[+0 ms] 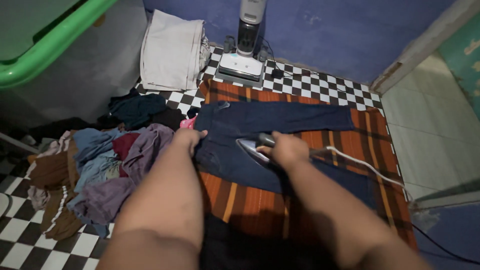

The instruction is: The person is ironing and folding a pair of jeans on a mat on the floor.

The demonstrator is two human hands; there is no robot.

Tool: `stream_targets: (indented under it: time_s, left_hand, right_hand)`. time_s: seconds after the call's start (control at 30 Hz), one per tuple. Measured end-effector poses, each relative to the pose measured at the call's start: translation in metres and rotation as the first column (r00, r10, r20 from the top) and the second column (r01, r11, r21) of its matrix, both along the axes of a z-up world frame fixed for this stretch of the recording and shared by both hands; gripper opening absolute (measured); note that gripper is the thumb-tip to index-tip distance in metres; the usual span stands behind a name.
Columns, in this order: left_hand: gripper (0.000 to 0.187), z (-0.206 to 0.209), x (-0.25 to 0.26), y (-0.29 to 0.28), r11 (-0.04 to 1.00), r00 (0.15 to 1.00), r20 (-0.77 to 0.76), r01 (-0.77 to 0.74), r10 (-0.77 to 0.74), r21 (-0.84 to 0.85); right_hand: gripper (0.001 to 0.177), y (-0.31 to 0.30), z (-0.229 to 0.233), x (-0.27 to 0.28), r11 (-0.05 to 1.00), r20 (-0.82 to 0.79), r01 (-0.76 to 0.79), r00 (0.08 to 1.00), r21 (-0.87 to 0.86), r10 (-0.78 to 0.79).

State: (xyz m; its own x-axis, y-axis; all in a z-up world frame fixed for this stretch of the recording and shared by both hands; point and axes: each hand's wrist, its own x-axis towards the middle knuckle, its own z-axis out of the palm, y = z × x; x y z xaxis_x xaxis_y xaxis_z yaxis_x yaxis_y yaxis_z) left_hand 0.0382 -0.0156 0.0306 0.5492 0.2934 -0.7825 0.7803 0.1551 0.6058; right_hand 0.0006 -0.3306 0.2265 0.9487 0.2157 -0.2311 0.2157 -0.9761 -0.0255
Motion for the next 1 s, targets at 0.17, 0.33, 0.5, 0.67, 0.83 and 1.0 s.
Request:
stream_targets:
  time_s: [0.17, 0.33, 0.5, 0.67, 0.83, 1.0]
  left_hand:
    - [0.075, -0.009, 0.005, -0.002, 0.989, 0.982, 0.137, -0.138, 0.129, 0.057]
    - [0.058, -0.02, 0.008, 0.009, 0.933, 0.983, 0.184, -0.091, 0.027, 0.349]
    - [0.058, 0.0, -0.004, 0.007, 0.643, 0.971, -0.013, 0.168, -0.239, 0.747]
    - [0.069, 0.001, -0.009, 0.017, 0.605, 0.948, -0.107, 0.276, -0.3, 0.746]
    - [0.073, -0.003, -0.004, 0.025, 0.453, 0.868, -0.273, 0.458, -0.415, 0.765]
    - [0.069, -0.011, 0.001, 0.026, 0.429, 0.848, -0.295, 0.487, -0.439, 0.761]
  right_hand:
    - [0.07, 0.014, -0.007, 0.016, 0.992, 0.031, -0.128, 0.991, -0.013, 0.128]
    - [0.065, 0.042, 0.006, 0.012, 0.976, 0.018, -0.217, 0.976, -0.035, 0.217]
    - [0.063, 0.065, -0.001, 0.015, 0.969, 0.056, -0.24, 0.97, 0.055, 0.237]
    - [0.062, 0.069, 0.003, 0.013, 0.973, 0.015, -0.221, 0.975, 0.065, 0.221]
    - [0.07, 0.068, 0.002, 0.015, 0.972, -0.023, -0.232, 0.972, 0.044, 0.234]
    - [0.075, 0.066, 0.001, 0.016, 0.964, 0.021, -0.262, 0.965, 0.042, 0.261]
